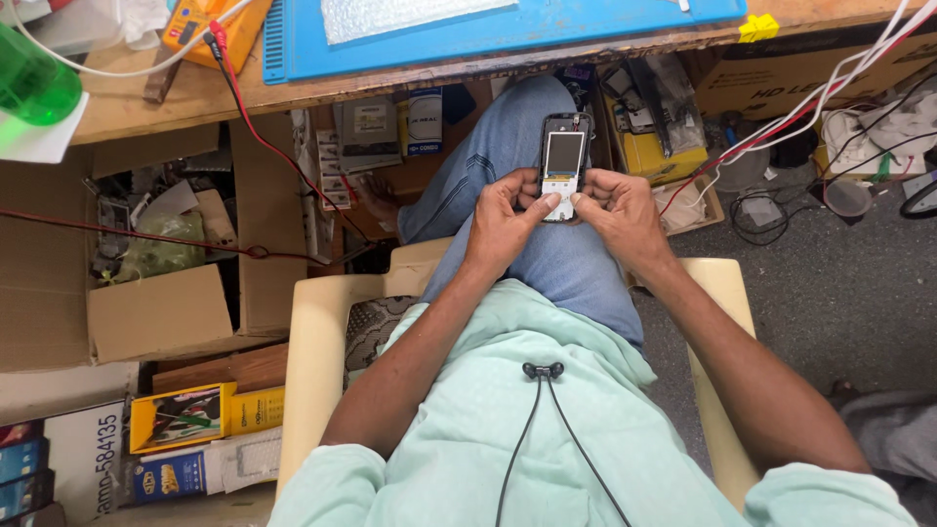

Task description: The person disassembles a mobile phone, removes the battery, and cleans the keypad area using a cloth. They then reassemble the phone and test the keypad functionality by pressing buttons on the screen.

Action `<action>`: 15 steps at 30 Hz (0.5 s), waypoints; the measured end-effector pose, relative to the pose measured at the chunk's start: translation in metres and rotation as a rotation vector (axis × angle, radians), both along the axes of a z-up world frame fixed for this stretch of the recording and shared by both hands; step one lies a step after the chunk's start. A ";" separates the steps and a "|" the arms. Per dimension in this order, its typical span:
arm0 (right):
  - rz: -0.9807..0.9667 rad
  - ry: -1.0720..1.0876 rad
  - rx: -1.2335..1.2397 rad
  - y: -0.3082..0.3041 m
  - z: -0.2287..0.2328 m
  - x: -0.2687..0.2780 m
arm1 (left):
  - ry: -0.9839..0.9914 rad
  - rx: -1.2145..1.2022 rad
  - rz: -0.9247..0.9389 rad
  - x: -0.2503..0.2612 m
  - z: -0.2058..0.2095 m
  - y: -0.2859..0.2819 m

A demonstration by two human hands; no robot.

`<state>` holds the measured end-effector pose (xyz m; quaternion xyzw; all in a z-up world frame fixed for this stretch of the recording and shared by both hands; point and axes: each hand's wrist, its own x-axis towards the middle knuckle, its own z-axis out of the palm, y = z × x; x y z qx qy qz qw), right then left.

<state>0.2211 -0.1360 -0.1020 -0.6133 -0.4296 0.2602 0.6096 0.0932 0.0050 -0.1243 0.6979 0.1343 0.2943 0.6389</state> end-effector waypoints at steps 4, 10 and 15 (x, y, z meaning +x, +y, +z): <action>0.013 0.052 0.021 0.002 0.000 0.001 | -0.005 0.038 0.008 0.000 0.003 0.001; 0.005 0.003 0.004 0.000 -0.002 0.001 | 0.010 0.016 0.025 0.000 0.003 -0.001; 0.022 0.012 0.029 0.001 -0.002 0.000 | 0.005 0.050 0.049 0.000 0.003 -0.001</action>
